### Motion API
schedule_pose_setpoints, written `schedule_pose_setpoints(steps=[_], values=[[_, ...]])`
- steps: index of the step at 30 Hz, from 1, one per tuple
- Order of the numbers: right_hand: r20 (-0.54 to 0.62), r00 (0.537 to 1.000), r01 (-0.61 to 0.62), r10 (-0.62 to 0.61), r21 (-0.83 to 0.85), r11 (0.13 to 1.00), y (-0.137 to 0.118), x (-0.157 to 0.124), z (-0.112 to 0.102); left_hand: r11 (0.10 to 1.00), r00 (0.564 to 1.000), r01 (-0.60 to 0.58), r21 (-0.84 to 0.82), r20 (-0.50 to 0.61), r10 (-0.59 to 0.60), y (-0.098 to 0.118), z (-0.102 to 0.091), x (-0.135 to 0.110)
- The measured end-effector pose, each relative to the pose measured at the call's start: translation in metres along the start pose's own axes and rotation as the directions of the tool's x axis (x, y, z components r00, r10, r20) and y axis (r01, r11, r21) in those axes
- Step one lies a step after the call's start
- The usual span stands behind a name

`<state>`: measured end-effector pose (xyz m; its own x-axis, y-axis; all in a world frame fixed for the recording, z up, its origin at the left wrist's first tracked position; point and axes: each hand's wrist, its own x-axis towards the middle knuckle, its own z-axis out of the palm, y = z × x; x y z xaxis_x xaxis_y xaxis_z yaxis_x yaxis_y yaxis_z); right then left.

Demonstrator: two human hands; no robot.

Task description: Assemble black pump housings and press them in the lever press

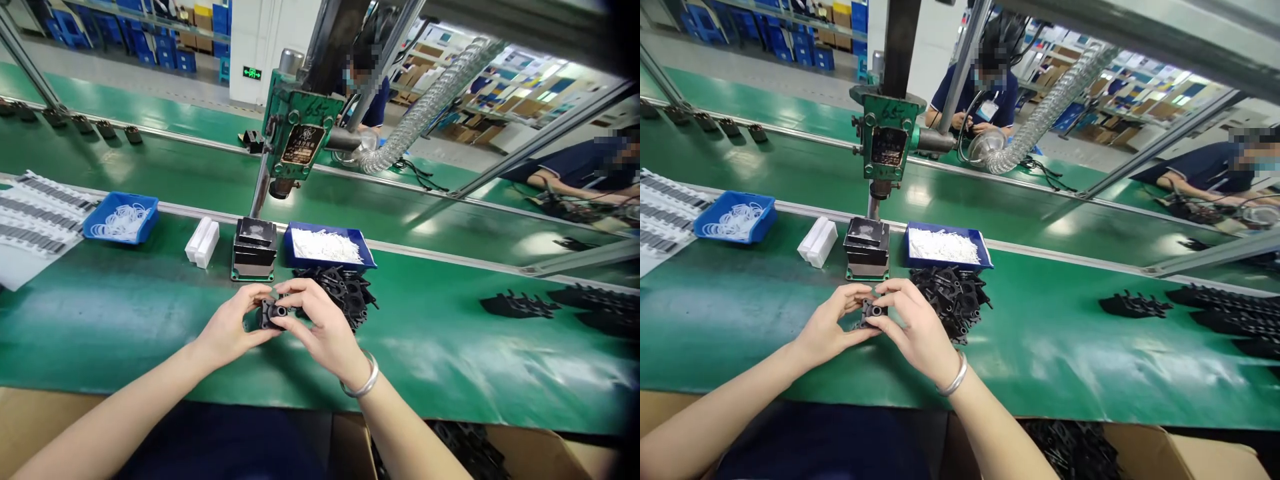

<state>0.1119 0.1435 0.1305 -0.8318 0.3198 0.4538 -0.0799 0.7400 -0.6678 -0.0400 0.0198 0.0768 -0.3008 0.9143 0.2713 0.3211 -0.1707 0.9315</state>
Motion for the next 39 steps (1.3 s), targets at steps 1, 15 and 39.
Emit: schedule_pose_setpoints(steps=[1, 15, 39], values=[[0.027, 1.000, 0.001, 0.000, -0.022, 1.000, 0.001, -0.001, 0.001, 1.000, 1.000, 0.009, 0.011, 0.005, -0.009, -0.001, 0.000, -0.001], [-0.241, 0.948, -0.149, 0.210, 0.251, 0.956, 0.015, -0.016, 0.005, 0.974, 0.971, 0.227, -0.028, 0.082, -0.224, -0.033, 0.016, -0.029], [0.019, 1.000, 0.006, -0.007, 0.025, 1.000, 0.031, -0.040, 0.039, 0.993, 0.989, 0.115, 0.022, 0.089, -0.116, -0.037, 0.016, -0.029]])
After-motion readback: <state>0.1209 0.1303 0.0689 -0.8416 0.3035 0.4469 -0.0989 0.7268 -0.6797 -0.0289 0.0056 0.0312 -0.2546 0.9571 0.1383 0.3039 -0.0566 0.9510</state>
